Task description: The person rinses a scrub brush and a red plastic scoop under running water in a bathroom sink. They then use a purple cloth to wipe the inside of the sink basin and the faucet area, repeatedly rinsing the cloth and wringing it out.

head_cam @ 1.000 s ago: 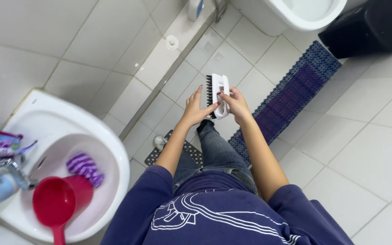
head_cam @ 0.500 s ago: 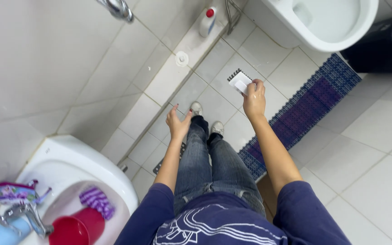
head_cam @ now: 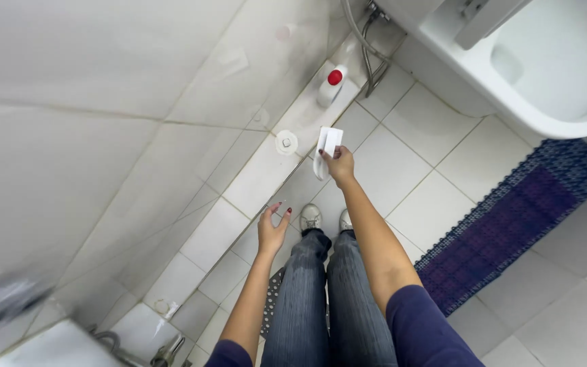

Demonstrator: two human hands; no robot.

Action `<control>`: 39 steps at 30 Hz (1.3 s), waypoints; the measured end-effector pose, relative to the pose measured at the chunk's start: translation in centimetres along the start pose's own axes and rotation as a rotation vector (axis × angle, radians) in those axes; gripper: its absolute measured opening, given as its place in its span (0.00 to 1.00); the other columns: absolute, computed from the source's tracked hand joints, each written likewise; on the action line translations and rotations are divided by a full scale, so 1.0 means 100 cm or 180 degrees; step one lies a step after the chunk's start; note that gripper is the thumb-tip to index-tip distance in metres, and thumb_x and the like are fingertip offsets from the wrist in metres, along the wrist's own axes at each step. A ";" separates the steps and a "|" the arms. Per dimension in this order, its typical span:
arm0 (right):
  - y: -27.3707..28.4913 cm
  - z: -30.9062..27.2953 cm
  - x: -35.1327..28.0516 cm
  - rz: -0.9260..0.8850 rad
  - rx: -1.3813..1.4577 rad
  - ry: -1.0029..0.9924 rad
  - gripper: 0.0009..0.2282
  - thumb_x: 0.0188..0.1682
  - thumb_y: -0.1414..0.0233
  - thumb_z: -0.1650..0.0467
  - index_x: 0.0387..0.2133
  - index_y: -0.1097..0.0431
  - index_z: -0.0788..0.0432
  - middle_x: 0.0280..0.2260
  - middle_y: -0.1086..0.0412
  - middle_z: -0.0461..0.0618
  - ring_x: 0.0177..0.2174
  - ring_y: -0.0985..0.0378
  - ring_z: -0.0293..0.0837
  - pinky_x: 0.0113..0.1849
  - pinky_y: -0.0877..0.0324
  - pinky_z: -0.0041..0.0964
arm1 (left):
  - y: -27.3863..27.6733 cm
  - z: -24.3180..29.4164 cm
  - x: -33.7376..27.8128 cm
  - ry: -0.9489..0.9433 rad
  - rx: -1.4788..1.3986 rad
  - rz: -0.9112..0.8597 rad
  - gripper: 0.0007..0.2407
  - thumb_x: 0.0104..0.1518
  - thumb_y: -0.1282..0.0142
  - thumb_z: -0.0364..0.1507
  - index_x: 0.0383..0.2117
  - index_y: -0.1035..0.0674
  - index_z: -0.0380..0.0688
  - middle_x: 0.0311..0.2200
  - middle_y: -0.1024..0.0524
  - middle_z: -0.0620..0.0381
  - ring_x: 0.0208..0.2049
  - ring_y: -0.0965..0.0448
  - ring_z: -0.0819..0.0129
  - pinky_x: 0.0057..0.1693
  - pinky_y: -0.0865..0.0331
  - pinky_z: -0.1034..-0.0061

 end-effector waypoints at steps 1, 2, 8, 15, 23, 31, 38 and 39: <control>-0.009 0.012 0.022 -0.0014 0.0008 -0.0039 0.17 0.45 0.35 0.68 0.43 0.32 0.62 0.35 0.27 0.52 0.34 0.21 0.49 0.33 0.24 0.45 | -0.009 -0.006 0.008 0.0027 0.0029 -0.0014 0.22 0.56 0.37 0.39 0.52 0.23 0.38 0.52 0.24 0.42 0.57 0.25 0.54 0.62 0.33 0.63; -0.019 0.028 0.041 -0.0076 0.0649 -0.0388 0.14 0.48 0.39 0.69 0.43 0.32 0.61 0.35 0.27 0.49 0.33 0.22 0.45 0.31 0.23 0.43 | -0.017 -0.014 0.013 0.0098 -0.0192 0.0013 0.21 0.57 0.37 0.38 0.52 0.23 0.37 0.53 0.23 0.43 0.58 0.25 0.56 0.63 0.34 0.65; -0.021 0.048 0.128 0.0116 0.1804 -0.0380 0.08 0.55 0.46 0.70 0.46 0.29 0.59 0.34 0.25 0.45 0.30 0.23 0.40 0.28 0.25 0.38 | -0.050 -0.047 0.039 0.0157 -0.0786 -0.0064 0.19 0.59 0.40 0.34 0.53 0.25 0.37 0.56 0.24 0.47 0.61 0.28 0.59 0.66 0.38 0.65; -0.008 0.013 0.171 -0.0210 0.2453 -0.0421 0.09 0.55 0.46 0.71 0.47 0.32 0.58 0.38 0.24 0.45 0.36 0.19 0.37 0.37 0.20 0.40 | -0.059 -0.025 0.086 0.0352 -0.0695 -0.0163 0.16 0.61 0.43 0.34 0.54 0.24 0.43 0.57 0.25 0.53 0.61 0.29 0.63 0.66 0.41 0.58; -0.039 0.016 0.193 -0.0321 0.3014 -0.0420 0.09 0.53 0.45 0.73 0.46 0.30 0.62 0.38 0.23 0.50 0.38 0.17 0.44 0.41 0.19 0.46 | -0.078 -0.003 0.117 0.0146 -0.0914 -0.0060 0.14 0.62 0.44 0.31 0.53 0.24 0.43 0.56 0.24 0.54 0.61 0.28 0.63 0.66 0.39 0.60; -0.052 0.001 0.194 -0.0134 0.3201 -0.0577 0.11 0.47 0.39 0.73 0.41 0.26 0.67 0.37 0.21 0.51 0.34 0.13 0.44 0.32 0.23 0.36 | -0.080 -0.009 0.096 0.0280 -0.0740 -0.0207 0.13 0.62 0.44 0.31 0.52 0.24 0.46 0.57 0.24 0.58 0.61 0.29 0.65 0.66 0.39 0.61; 0.001 0.001 0.111 0.0710 0.0518 -0.0044 0.21 0.46 0.36 0.58 0.30 0.26 0.68 0.19 0.26 0.50 0.17 0.21 0.38 0.21 0.28 0.30 | -0.063 0.009 0.058 0.0088 -0.0687 -0.0641 0.12 0.63 0.43 0.33 0.50 0.22 0.44 0.53 0.22 0.55 0.58 0.26 0.63 0.65 0.39 0.63; 0.006 0.006 0.092 0.0660 0.0714 0.0052 0.20 0.49 0.41 0.57 0.27 0.27 0.66 0.18 0.28 0.49 0.15 0.24 0.38 0.18 0.31 0.31 | -0.059 0.016 0.050 0.0032 -0.0537 -0.0653 0.12 0.63 0.43 0.33 0.50 0.21 0.43 0.52 0.22 0.54 0.56 0.25 0.62 0.64 0.37 0.63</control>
Point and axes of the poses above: each hand's wrist, its own x-axis towards the middle knuckle, its own y-axis out of the back of the hand, z = x × y, the point moved 3 cm from there along x, towards the middle knuckle
